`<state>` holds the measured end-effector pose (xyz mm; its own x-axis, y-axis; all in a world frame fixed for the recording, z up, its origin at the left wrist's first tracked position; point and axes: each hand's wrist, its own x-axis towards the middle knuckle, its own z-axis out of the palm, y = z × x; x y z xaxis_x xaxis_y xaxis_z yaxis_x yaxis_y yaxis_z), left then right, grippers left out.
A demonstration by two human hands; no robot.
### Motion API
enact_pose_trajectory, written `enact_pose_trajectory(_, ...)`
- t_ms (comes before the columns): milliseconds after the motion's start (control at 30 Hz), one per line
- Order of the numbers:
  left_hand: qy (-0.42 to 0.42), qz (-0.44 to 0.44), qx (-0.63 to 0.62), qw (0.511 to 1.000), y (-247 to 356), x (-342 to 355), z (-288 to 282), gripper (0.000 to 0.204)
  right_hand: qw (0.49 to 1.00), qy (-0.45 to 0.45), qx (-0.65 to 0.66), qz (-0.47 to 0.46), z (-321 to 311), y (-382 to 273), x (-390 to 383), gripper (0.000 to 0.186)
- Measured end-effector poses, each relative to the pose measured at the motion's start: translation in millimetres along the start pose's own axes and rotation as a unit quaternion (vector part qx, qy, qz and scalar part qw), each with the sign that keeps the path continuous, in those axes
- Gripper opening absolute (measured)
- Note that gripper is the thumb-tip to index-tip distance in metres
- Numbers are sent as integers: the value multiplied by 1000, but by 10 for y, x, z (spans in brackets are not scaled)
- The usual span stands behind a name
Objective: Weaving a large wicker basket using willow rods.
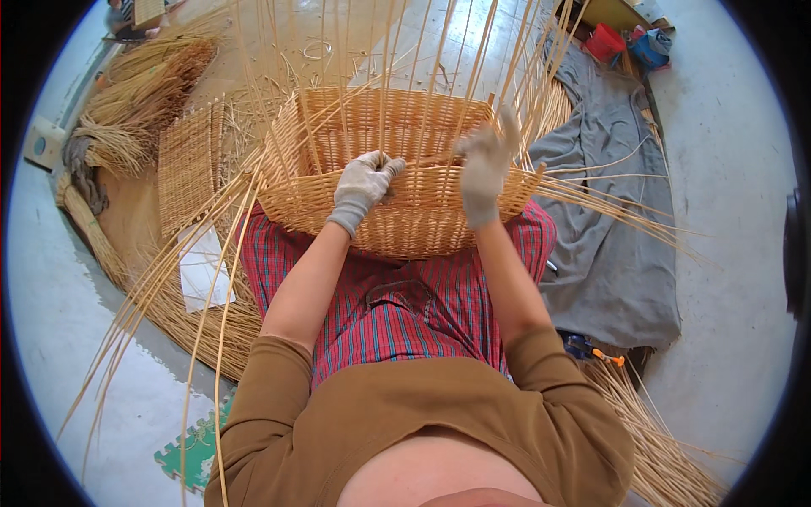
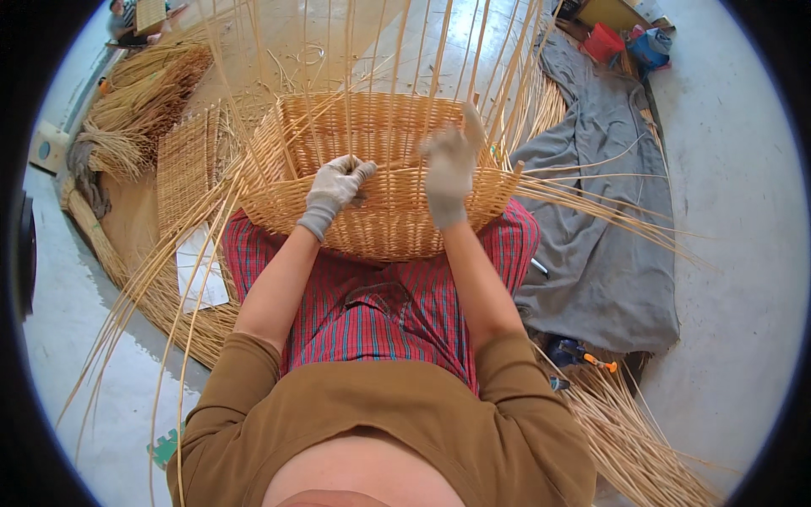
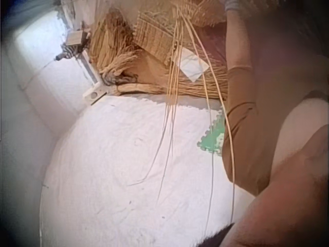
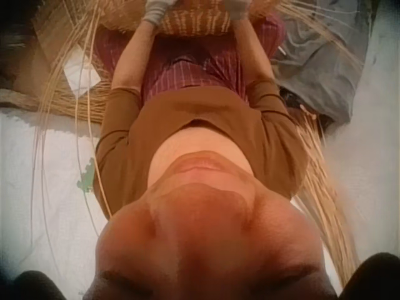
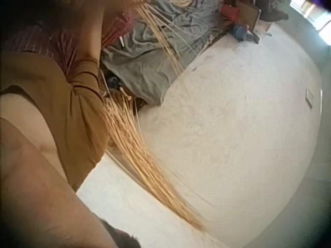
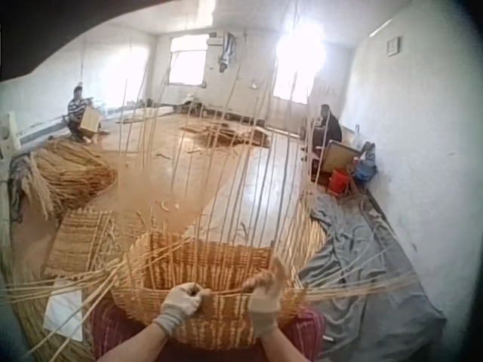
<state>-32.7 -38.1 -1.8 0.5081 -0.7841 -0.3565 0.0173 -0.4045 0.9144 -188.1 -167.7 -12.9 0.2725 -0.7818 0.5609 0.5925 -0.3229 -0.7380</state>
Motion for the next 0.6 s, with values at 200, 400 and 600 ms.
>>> enact_pose_trajectory(200, 271, 268, 89, 920, -147, -257, 327, 36, 973, 90, -42, 209, -535, -344, -414, 25)
enact_pose_trajectory(400, -38, 122, 85, 988, 470, -44, 835, 27, 953, 219, -47, 202, -491, -403, -374, 19)
enact_pose_trajectory(600, -39, -14, 30, 999, 442, -55, 1040, 29, 789, -121, -590, -125, -105, -518, 741, 39)
